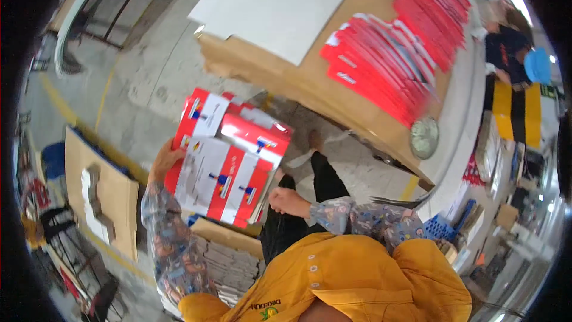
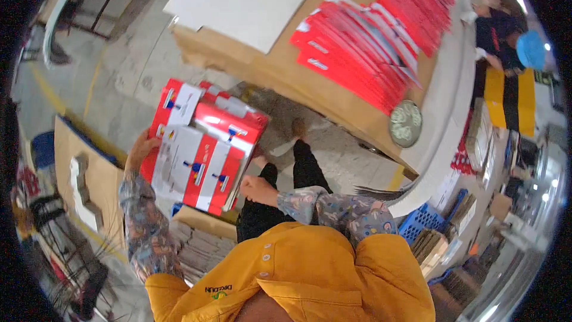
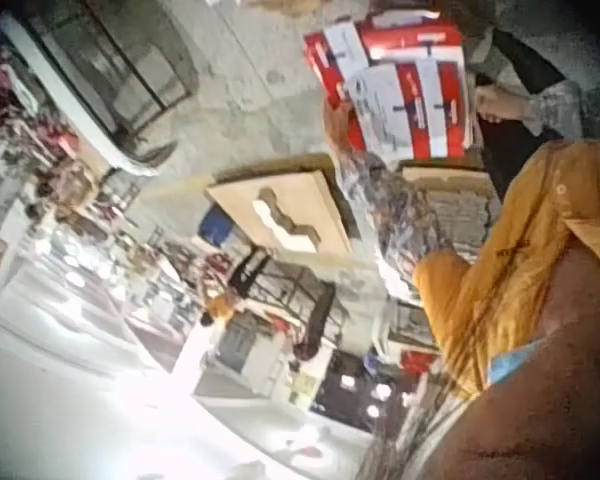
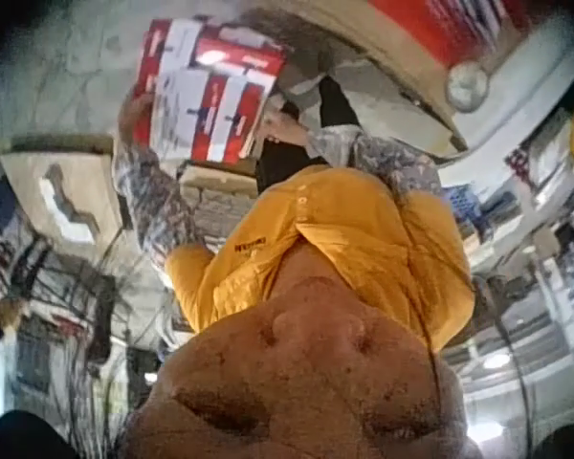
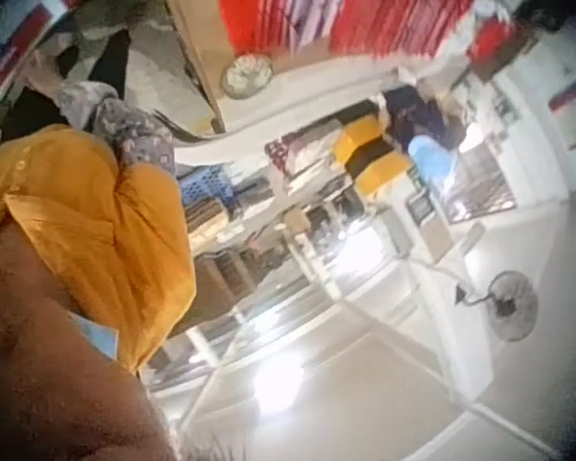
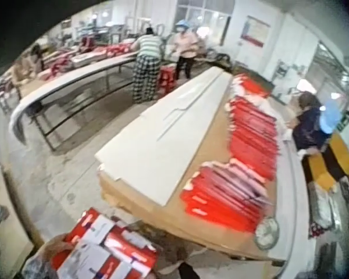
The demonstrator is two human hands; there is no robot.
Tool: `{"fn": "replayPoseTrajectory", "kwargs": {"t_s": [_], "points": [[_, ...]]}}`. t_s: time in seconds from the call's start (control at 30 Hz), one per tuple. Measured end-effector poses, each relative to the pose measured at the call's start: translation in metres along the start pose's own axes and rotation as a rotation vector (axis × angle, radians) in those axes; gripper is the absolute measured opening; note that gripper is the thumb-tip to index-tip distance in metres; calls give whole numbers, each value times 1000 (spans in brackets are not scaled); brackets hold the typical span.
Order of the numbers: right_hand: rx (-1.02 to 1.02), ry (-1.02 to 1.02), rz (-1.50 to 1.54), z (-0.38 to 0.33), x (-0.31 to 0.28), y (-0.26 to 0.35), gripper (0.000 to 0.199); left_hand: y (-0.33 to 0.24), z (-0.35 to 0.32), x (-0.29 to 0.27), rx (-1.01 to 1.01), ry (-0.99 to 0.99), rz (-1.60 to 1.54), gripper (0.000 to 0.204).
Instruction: Fold and stack cardboard boxes on a production line.
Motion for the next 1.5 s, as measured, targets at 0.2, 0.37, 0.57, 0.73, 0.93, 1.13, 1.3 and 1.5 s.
{"fn": "replayPoseTrajectory", "kwargs": {"t_s": [0.2,0.37,0.57,0.73,0.93,1.13,1.3,1.5], "points": [[-476,-58,-217,-85,-75,114,20,-9,-9,-1,-84,-165,133,67],[-882,-764,-595,-192,-228,231,30,-79,-29,10,169,-855,887,64],[-813,-1069,-1183,-207,-389,275,86,-211,3,248,406,-541,-95,30],[-584,-895,-1282,-172,-430,274,103,-270,59,411,243,-240,-390,36],[-481,-651,-1202,-148,-448,275,96,-277,89,477,83,-336,-529,54],[-412,-468,-1332,-127,-445,278,92,-274,96,480,-109,-476,-599,53],[-599,-403,-1358,-134,-446,288,91,-296,107,485,134,-437,-596,52],[-642,-244,-1364,-156,-438,311,85,-323,122,482,-5,-384,-637,59]]}}
Point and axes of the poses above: each hand's wrist, its own z-axis towards the middle knuckle, its own x-axis out of the palm, y = z × x, the point moved 6 cm from there along z, towards the middle knuckle, and after that the axes turned 10 degrees about z, right-handed, at the moved point
